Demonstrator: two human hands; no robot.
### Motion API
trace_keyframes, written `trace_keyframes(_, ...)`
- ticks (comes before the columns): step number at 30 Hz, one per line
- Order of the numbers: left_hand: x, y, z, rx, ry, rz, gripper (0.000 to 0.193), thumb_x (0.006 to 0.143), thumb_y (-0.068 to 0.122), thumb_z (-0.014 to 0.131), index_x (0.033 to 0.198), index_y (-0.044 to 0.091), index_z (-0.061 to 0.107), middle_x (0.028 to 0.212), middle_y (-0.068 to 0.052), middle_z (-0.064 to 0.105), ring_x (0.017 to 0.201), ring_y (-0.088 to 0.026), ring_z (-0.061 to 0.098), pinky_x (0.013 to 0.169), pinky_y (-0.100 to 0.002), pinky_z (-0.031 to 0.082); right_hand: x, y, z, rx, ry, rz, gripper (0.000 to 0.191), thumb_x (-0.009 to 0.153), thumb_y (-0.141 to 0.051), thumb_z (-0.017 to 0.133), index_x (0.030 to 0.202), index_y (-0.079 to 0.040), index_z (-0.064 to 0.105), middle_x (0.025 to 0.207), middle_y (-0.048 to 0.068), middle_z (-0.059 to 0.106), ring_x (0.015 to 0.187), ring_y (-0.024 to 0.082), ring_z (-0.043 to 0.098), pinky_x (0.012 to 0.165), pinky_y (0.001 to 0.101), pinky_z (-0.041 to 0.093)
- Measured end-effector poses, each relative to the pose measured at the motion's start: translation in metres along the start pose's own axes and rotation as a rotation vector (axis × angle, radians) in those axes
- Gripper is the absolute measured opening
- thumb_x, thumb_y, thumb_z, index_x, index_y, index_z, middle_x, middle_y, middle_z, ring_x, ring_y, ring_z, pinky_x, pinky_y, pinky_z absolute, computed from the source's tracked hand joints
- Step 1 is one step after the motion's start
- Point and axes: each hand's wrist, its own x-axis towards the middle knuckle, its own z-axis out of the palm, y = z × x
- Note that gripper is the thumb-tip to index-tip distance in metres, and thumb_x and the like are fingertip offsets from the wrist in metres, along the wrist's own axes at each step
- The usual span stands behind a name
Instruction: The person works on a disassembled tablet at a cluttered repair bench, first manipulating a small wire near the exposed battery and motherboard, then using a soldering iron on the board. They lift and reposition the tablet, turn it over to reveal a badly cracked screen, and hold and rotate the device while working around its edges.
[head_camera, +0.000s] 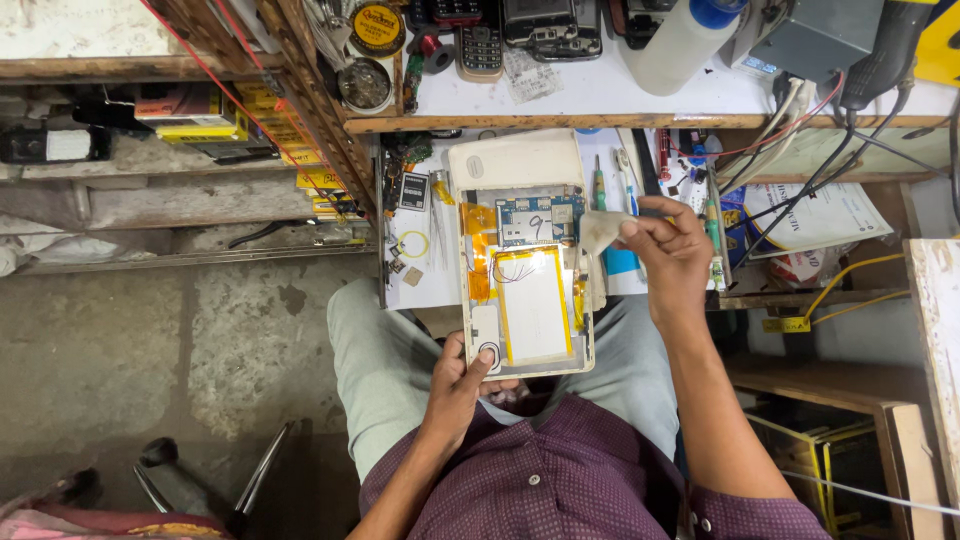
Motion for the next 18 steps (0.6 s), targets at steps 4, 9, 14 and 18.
trace_keyframes(4,0.0,0.001,0.0,0.003,-0.002,0.01,0.04,0.099,0.025,0.059,0.128,0.001,0.046,0.111,-0.017,0.073,0.094,-0.023,0.076,0.081,-0.038,0.067,0.005,-0.003,0.026,-0.153,-0.176,-0.132,0.013,0.095,-0.003,0.074,0.107,0.002,0.072,0.101,0.009,0.076,0.092,0.012,0.072,0.086,0.0276,0.06)
trace_keyframes(9,0.003,0.0,-0.004,0.055,-0.013,0.041,0.038,0.101,0.025,0.061,0.128,0.0,0.049,0.102,-0.013,0.073,0.081,-0.016,0.071,0.067,-0.029,0.06,0.017,0.0,0.103,-0.396,-0.322,-0.183,0.015,0.094,-0.009,0.078,0.107,-0.003,0.075,0.089,0.007,0.076,0.082,0.012,0.07,0.076,0.0255,0.057)
trace_keyframes(14,0.001,-0.002,-0.011,0.126,0.012,-0.058,0.038,0.101,0.025,0.06,0.129,0.001,0.049,0.086,-0.012,0.071,0.063,-0.013,0.065,0.049,-0.024,0.045,0.025,-0.01,0.171,-0.529,-0.441,-0.302,0.044,0.093,-0.012,0.074,0.134,-0.001,0.061,0.127,0.018,0.067,0.115,0.032,0.065,0.097,0.0378,0.052)
trace_keyframes(18,-0.002,-0.003,-0.012,0.065,-0.007,0.055,0.046,0.098,0.014,0.062,0.135,0.001,0.037,0.093,-0.016,0.072,0.067,-0.016,0.07,0.057,-0.027,0.055,0.005,-0.031,0.167,-0.567,-0.529,-0.308,0.046,0.092,-0.012,0.07,0.137,-0.006,0.062,0.145,0.016,0.057,0.132,0.036,0.056,0.107,0.0411,0.047)
